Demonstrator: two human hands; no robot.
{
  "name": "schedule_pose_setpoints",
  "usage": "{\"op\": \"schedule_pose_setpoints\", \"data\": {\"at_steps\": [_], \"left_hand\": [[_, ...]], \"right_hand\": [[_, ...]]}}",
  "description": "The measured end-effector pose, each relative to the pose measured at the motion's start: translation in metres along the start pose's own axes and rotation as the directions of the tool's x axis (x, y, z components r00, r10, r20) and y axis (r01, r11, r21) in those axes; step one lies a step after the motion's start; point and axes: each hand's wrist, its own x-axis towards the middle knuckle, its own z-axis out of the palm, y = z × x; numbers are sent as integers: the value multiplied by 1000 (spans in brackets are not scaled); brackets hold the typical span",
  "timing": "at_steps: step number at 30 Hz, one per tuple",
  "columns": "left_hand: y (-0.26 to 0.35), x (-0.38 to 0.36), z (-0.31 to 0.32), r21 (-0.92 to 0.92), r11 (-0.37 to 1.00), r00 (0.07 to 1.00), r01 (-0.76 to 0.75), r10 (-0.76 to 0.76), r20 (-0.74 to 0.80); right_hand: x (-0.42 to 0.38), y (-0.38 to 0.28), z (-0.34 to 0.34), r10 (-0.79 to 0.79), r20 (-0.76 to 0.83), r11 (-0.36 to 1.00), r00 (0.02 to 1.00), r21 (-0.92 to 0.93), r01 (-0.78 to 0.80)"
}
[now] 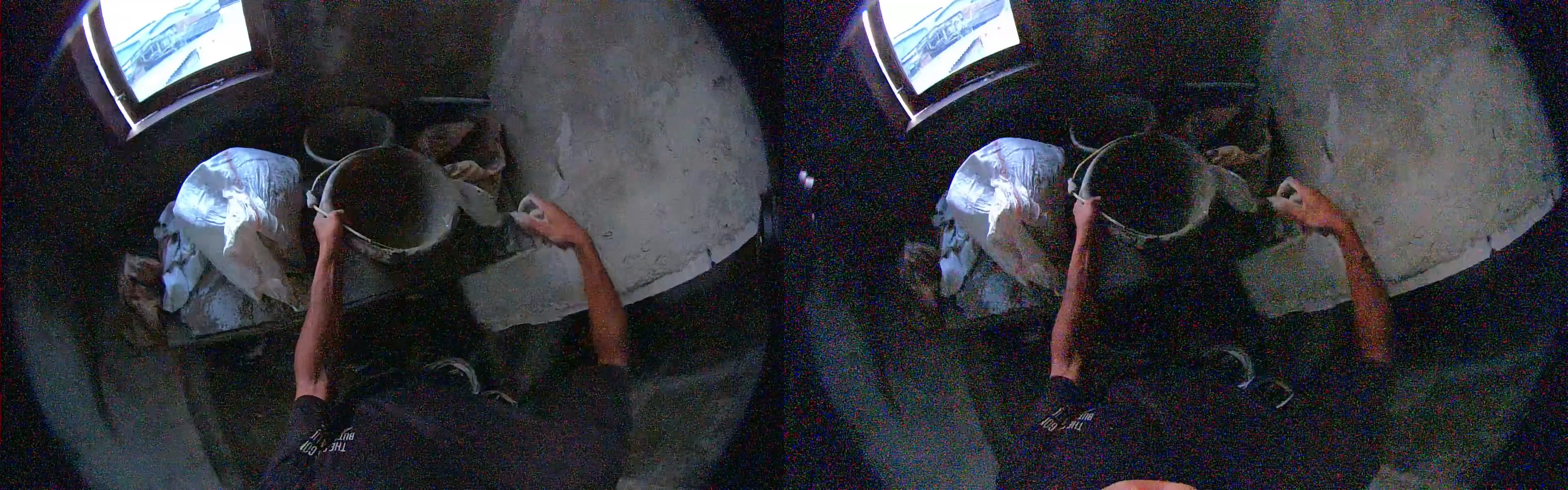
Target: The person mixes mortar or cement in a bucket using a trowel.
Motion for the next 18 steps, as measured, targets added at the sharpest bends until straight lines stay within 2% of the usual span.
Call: {"op": "schedule_pose_setpoints", "data": {"at_steps": [1, 3, 5, 6, 7, 9, 10, 12, 13, 15, 16, 17, 18], "left_hand": [[5, -2, -1, 29, 999, 999, 25, -26, 25], [16, -4, 0, 82, 994, 996, 70, -74, 46], [20, -4, 2, 133, 985, 991, 112, -121, 63], [19, -4, 2, 81, 996, 993, 43, -52, 103], [18, -4, 2, 27, 999, 990, -23, 19, 138], [18, -2, 1, 42, 999, 990, -14, 8, 142], [19, 0, 2, 57, 998, 989, -10, 1, 151], [19, 2, 7, 64, 998, 986, 9, -19, 165], [20, 4, 10, 69, 997, 983, 20, -32, 179], [22, 8, 16, 77, 997, 981, 20, -35, 190], [21, 7, 19, 85, 996, 979, 22, -39, 200], [32, 1, 20, 90, 996, 978, 26, -44, 205], [44, -5, 22, 97, 995, 977, -3, -17, 212]], "right_hand": [[5, -3, -5, 2, 4, 1000, 1000, -3, -2], [17, -6, -14, -20, 240, 995, 971, 99, -4], [29, 4, -17, -5, 264, 998, 965, 68, -13], [33, 10, -17, 7, 288, 999, 958, 42, -20], [34, 13, -16, 9, 293, 999, 956, 40, -22], [37, 17, -16, -16, 229, 996, 973, -83, 36], [45, 32, -18, -18, 232, 996, 973, -86, 39], [57, 70, -13, -106, 212, 949, 971, -270, 163], [50, 59, -13, -102, 211, 950, 972, -268, 158], [30, 16, -16, 85, 231, 961, 969, -276, -19], [28, 25, -13, 91, 234, 962, 968, -274, -24], [27, 40, -7, -123, 171, 938, 978, -303, 171], [27, 53, -2, -336, 112, 870, 935, -345, 353]]}}
